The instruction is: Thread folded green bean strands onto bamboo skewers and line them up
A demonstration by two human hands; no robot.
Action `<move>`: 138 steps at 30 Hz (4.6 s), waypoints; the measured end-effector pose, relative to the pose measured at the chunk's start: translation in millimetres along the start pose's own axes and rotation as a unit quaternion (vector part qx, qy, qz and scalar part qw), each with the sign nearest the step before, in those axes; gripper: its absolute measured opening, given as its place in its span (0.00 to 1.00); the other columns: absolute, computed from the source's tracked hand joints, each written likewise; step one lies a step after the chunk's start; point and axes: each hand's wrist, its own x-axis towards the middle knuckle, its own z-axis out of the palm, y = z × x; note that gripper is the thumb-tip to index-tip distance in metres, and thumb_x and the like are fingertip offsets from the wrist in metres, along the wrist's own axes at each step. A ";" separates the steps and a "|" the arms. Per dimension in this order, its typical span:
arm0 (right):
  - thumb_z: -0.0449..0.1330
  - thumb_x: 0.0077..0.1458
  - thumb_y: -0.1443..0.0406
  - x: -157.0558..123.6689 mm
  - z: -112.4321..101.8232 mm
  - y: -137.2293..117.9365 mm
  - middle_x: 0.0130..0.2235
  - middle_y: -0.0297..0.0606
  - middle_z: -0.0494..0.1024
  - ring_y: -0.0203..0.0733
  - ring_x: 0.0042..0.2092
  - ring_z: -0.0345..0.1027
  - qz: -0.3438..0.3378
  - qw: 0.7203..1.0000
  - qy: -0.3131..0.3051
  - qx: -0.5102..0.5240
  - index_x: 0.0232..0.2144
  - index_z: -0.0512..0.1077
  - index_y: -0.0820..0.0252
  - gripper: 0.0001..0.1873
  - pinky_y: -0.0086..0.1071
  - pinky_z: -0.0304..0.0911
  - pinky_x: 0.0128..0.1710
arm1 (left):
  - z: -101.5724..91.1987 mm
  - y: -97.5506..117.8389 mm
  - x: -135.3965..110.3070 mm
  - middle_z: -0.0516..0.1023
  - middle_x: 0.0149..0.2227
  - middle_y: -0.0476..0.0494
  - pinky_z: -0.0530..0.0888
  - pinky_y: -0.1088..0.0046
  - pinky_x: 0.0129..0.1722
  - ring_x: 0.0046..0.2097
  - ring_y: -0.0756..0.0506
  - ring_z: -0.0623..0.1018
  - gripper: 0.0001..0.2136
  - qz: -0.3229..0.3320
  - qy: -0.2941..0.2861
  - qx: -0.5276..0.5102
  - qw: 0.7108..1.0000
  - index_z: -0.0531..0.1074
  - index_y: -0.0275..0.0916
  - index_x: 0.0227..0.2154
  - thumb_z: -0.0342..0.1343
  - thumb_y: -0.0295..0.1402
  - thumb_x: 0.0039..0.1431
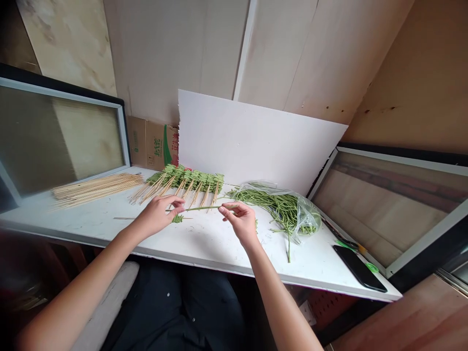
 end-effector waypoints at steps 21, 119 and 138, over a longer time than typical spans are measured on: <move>0.63 0.68 0.61 -14.2 9.1 -2.6 0.36 0.41 0.82 0.50 0.41 0.71 -0.293 0.880 -0.170 -0.334 0.44 0.83 0.48 0.07 0.46 0.71 0.41 | 30.7 47.7 -12.4 0.83 0.42 0.40 0.75 0.68 0.41 0.40 0.44 0.79 0.12 0.069 -0.061 -0.130 0.987 0.83 0.42 0.45 0.55 0.39 0.73; 0.68 0.63 0.52 -11.1 2.5 19.7 0.38 0.42 0.84 0.48 0.42 0.73 -0.178 0.941 -0.115 -0.264 0.44 0.83 0.52 0.14 0.40 0.69 0.38 | 47.2 25.9 -11.2 0.83 0.43 0.41 0.77 0.67 0.44 0.42 0.43 0.81 0.08 0.054 -0.009 -0.082 0.995 0.81 0.41 0.43 0.57 0.36 0.72; 0.66 0.60 0.45 -12.6 11.1 28.1 0.29 0.41 0.81 0.53 0.44 0.74 -0.166 0.975 -0.092 -0.120 0.27 0.82 0.52 0.21 0.49 0.70 0.51 | 45.3 36.4 -12.9 0.83 0.34 0.42 0.76 0.69 0.37 0.34 0.46 0.81 0.11 0.092 0.011 -0.163 0.982 0.83 0.40 0.31 0.58 0.30 0.68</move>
